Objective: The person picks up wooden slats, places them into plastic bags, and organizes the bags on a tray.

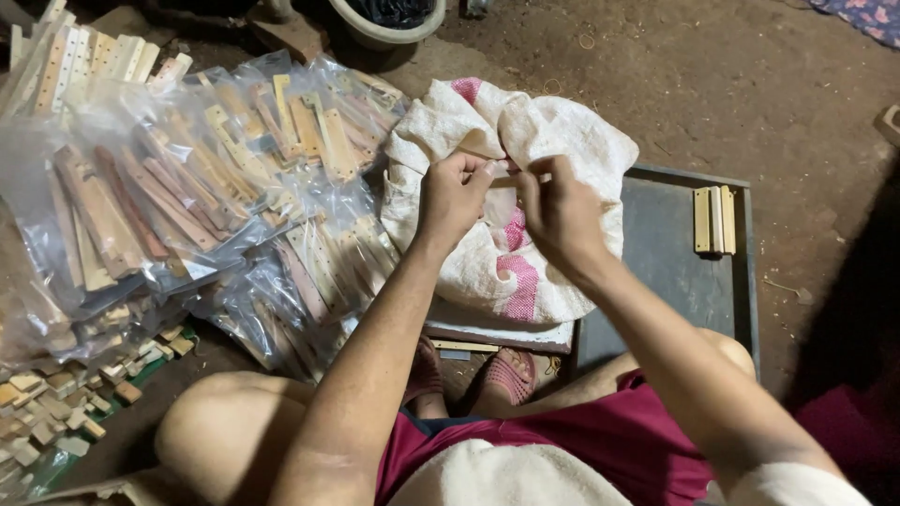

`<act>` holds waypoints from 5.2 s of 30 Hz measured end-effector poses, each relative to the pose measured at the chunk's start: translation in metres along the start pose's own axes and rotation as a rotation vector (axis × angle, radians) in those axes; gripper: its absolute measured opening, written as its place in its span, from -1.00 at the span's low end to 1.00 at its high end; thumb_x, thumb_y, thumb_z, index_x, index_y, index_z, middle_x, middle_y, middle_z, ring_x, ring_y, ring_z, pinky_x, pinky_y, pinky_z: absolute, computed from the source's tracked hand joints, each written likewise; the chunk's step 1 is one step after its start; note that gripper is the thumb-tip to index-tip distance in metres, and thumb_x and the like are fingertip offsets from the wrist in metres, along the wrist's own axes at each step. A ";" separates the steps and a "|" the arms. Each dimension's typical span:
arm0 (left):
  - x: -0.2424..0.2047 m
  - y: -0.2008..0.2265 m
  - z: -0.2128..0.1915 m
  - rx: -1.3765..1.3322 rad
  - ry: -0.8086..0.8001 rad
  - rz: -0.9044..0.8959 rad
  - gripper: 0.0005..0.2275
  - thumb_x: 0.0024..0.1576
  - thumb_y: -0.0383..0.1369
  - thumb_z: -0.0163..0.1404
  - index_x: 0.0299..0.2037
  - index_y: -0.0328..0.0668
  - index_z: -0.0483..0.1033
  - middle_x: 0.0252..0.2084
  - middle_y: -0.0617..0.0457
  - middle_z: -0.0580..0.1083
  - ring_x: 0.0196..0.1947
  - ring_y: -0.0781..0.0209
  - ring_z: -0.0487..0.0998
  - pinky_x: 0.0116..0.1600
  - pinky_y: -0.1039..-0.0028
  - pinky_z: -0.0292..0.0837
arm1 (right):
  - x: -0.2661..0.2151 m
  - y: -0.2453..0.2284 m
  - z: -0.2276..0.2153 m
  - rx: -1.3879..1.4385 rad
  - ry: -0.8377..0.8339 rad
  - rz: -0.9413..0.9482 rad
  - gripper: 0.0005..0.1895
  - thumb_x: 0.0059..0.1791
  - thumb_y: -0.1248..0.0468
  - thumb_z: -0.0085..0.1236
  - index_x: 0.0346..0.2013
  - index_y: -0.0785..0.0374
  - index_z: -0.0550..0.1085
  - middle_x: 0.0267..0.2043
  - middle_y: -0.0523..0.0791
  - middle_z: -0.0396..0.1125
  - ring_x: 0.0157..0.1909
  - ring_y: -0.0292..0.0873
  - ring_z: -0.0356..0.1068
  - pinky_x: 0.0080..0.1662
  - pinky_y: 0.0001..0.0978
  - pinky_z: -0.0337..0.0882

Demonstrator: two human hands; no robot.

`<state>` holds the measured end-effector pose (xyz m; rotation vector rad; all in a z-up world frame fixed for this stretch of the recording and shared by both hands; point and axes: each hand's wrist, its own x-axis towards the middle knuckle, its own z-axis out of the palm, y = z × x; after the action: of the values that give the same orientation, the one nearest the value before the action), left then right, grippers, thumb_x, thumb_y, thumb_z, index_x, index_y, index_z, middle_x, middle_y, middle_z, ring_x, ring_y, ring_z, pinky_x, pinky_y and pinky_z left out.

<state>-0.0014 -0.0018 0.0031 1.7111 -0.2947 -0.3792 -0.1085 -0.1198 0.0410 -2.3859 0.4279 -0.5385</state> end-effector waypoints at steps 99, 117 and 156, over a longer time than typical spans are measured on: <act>-0.025 0.005 -0.049 0.533 -0.017 -0.107 -0.67 -0.05 -0.36 0.12 -0.04 -0.14 0.55 -0.41 0.01 0.55 -0.19 0.01 0.65 -0.05 0.27 0.57 | 0.038 0.036 0.066 -0.076 -0.211 0.031 -0.78 -0.08 0.17 0.13 -0.17 -0.02 0.61 -0.32 -0.03 0.53 -0.19 0.17 0.55 -0.13 0.09 0.54; -0.018 0.003 -0.053 0.669 0.151 -0.038 -0.90 0.13 -0.25 0.06 -0.26 0.04 0.61 -0.54 -0.04 0.56 -0.28 -0.21 0.66 -0.16 0.06 0.54 | -0.008 0.207 0.139 -0.213 -0.412 0.261 -0.71 -0.11 0.17 0.08 -0.19 -0.10 0.68 -0.24 -0.05 0.55 -0.06 0.16 0.54 0.02 0.07 0.50; -0.017 0.007 -0.030 0.561 0.045 -0.064 -0.88 0.16 -0.23 0.10 -0.21 0.01 0.62 -0.66 0.04 0.48 -0.41 -0.12 0.64 -0.26 0.16 0.51 | -0.052 0.205 0.078 -0.212 -0.106 0.062 -0.80 0.11 0.17 0.04 -0.14 0.25 0.48 -0.37 0.20 0.43 -0.20 0.34 0.47 -0.16 0.22 0.45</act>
<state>-0.0041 0.0307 0.0161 2.2803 -0.3347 -0.3212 -0.1499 -0.2080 -0.1623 -2.5793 0.5326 -0.3512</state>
